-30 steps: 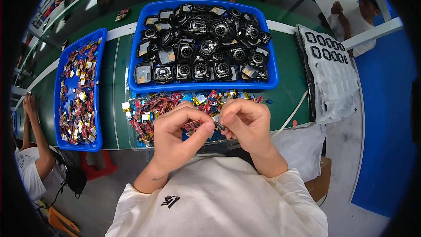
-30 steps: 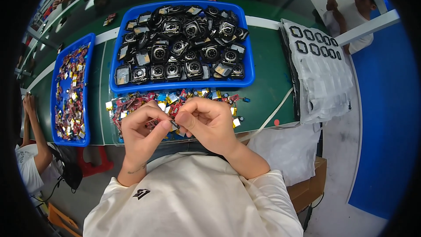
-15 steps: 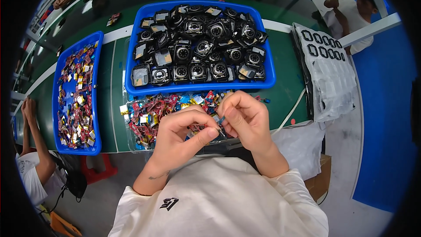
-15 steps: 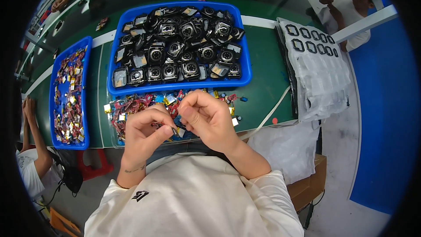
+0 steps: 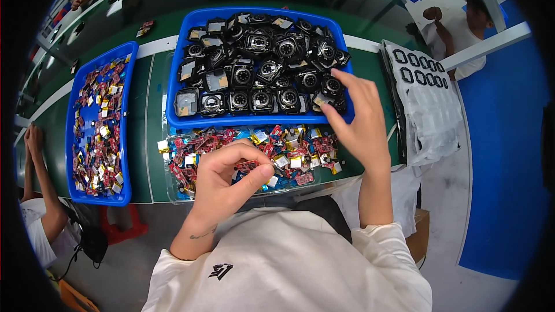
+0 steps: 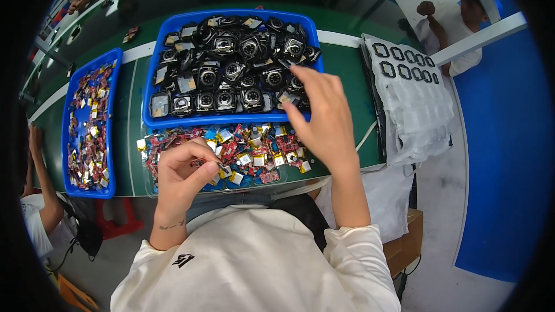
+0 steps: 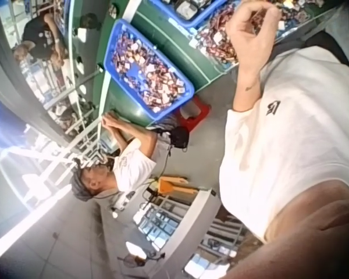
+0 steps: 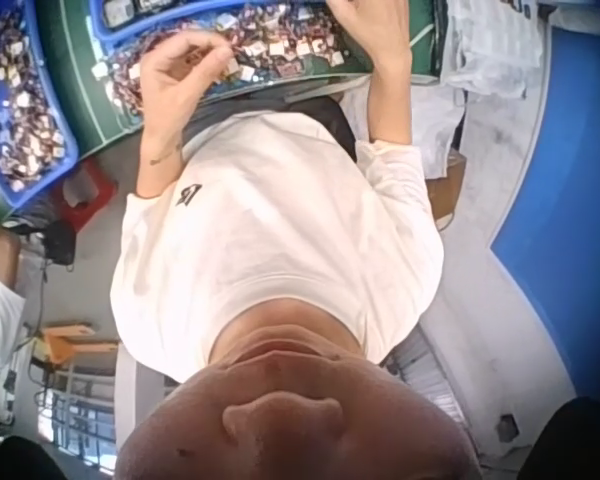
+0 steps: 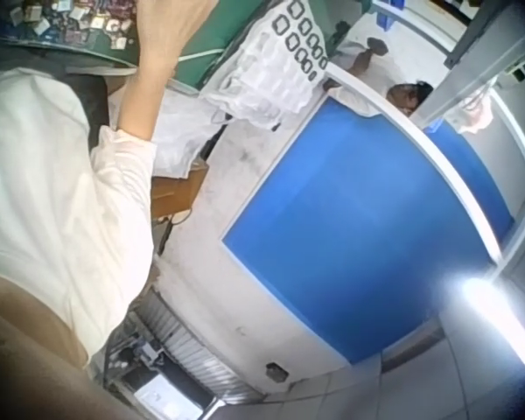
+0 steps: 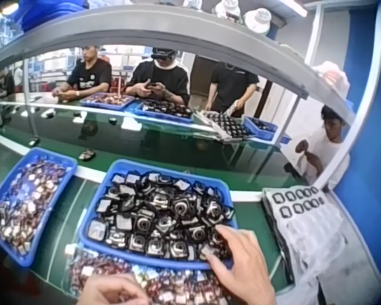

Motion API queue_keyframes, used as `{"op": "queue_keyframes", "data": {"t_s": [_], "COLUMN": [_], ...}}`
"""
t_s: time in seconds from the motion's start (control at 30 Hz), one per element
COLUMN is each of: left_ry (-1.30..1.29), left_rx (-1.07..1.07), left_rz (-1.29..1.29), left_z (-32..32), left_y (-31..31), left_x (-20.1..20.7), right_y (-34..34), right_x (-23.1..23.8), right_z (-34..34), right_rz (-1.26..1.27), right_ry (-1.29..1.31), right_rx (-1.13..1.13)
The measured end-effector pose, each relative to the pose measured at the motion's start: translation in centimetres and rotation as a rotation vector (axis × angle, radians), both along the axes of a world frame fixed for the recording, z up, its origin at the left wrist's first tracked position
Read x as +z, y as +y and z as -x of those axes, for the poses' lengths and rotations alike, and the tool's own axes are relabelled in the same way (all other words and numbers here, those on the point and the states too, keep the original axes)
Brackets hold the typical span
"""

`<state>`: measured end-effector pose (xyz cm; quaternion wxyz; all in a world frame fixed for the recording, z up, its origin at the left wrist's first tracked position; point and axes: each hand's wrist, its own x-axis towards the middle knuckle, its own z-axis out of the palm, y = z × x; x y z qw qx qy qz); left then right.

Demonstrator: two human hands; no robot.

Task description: The person is manually assembling small electronic components (possibly camera modules or sensors) at a factory workbench, picking parts from trays and combining them.

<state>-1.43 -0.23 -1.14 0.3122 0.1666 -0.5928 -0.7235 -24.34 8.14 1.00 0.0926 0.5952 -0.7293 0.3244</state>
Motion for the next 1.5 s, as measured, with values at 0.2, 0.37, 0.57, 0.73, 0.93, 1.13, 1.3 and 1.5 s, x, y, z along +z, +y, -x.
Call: {"op": "queue_keyframes", "data": {"t_s": [0.2, 0.37, 0.57, 0.73, 0.93, 1.13, 1.3, 1.5], "left_ry": [0.024, 0.026, -0.013, -0.013, 0.037, 0.102, -0.054, -0.23], "left_rx": [-0.02, -0.01, 0.005, 0.024, 0.074, 0.172, 0.278, 0.433], "left_rz": [0.049, 0.033, 0.016, 0.068, 0.15, 0.289, 0.571, 0.739], "left_z": [0.0, 0.0, 0.3, 0.4, 0.5, 1.2, 2.7, 2.9], "left_y": [0.0, 0.3, 0.5, 0.5, 0.5, 0.2, 0.3, 0.8], "left_x": [0.3, 0.2, -0.1, -0.2, -0.2, 0.8, 1.7, 0.7], "right_y": [-0.6, -0.6, 0.4, 1.4, 2.1, 1.6, 1.1, 1.4], "right_x": [-2.1, -1.0, -1.5, 0.4, -1.4, -1.9, -2.1, -2.5], "right_z": [3.8, 3.4, 2.9, 2.0, 2.8, -1.0, -5.7, -7.0], "right_rz": [0.076, 0.124, 0.04, -0.254, 0.248, 0.342, 0.182, 0.158], "right_ry": [-0.056, -0.432, -0.019, -0.227, -0.759, -1.229, -1.251, -1.31], "right_rx": [-0.137, -0.331, -0.083, -0.172, -0.095, 0.077, 0.195, 0.368]}}
